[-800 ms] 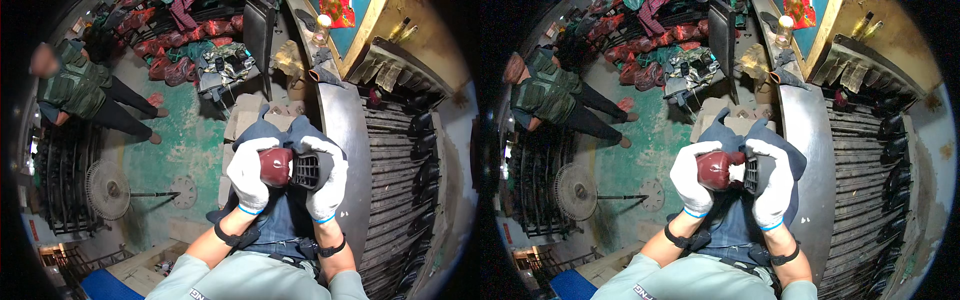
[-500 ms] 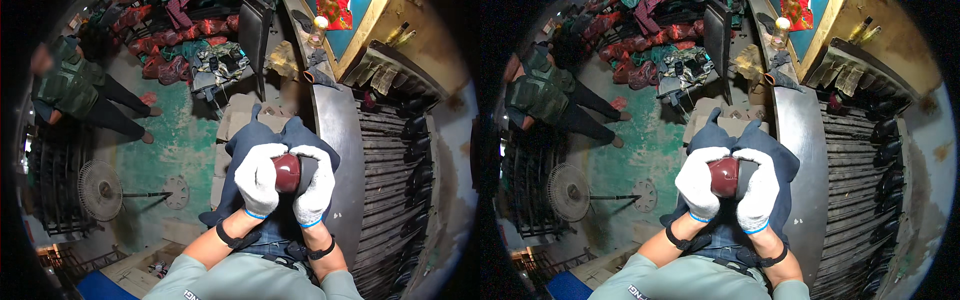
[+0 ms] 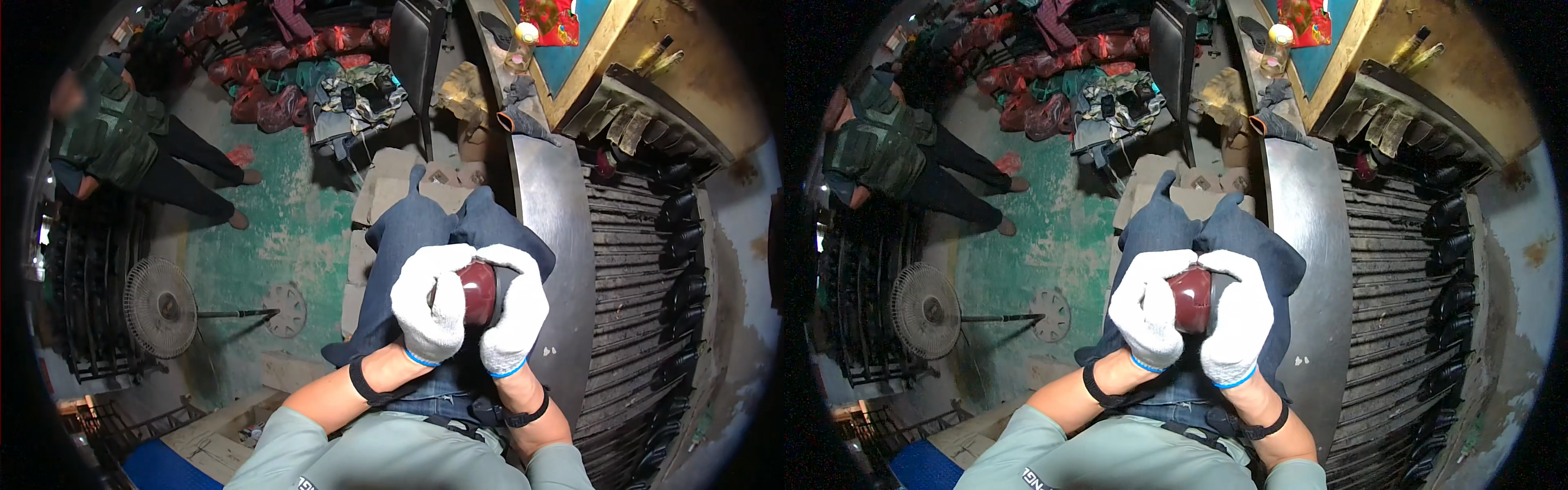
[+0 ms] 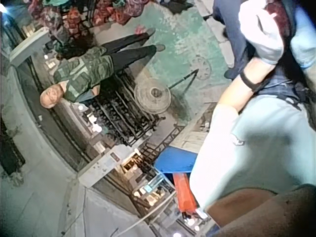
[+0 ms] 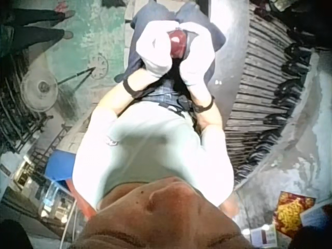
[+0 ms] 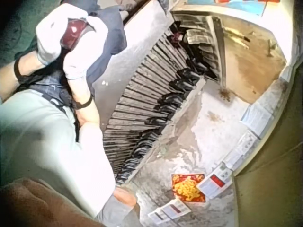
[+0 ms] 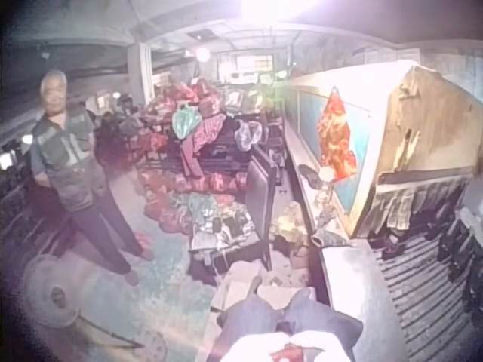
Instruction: The person repeatedly picks up maroon leather shoes from a nearby rack and rubs their surfaces with gloved hands. The person turns the shoes over to treat different sides and places them back on the rack after each handling.
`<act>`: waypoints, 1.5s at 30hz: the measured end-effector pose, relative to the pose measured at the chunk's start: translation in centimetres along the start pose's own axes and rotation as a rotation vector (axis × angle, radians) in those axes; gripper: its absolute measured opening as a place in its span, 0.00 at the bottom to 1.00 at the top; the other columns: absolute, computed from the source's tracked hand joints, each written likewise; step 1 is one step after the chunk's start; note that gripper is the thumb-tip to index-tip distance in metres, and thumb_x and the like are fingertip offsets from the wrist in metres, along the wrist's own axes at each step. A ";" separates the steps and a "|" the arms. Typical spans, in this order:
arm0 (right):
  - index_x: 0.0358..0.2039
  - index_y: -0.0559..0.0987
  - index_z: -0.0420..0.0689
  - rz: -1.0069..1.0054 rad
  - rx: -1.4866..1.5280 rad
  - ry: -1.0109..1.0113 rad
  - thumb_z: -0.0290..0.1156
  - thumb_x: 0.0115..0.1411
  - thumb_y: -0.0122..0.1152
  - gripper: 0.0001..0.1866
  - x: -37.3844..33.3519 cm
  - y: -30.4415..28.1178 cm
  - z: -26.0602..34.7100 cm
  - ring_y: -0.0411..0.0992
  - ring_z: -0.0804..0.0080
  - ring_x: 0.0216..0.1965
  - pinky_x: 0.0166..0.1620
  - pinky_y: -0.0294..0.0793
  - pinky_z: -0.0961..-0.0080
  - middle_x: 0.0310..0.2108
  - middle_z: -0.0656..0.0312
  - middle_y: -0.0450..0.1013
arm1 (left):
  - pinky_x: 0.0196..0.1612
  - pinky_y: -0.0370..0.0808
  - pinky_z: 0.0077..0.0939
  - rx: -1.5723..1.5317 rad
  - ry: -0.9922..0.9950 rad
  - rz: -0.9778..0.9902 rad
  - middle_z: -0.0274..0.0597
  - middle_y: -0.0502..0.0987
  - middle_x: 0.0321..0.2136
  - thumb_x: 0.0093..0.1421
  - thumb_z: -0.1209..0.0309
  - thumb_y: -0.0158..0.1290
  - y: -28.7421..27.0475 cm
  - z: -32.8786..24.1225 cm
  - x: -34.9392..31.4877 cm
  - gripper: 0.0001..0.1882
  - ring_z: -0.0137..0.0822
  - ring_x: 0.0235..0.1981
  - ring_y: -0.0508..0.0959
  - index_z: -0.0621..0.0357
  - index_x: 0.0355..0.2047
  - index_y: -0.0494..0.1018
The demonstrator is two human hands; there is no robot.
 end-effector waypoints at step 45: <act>0.67 0.76 0.25 0.086 -0.022 0.471 0.41 0.77 0.52 0.32 -7.6 -1.4 -0.6 0.75 0.65 0.61 0.68 0.69 0.69 0.67 0.45 0.76 | 0.60 0.84 0.41 -0.762 -1.444 -0.096 0.47 0.78 0.61 0.73 0.73 0.60 -2.5 -0.2 -6.8 0.31 0.41 0.59 0.83 0.59 0.73 0.65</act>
Point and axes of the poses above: each hand's wrist, its own x-axis towards the middle knuckle, its own y-axis out of the palm, z = x × y, the point moved 3 cm from there along x, towards the middle knuckle
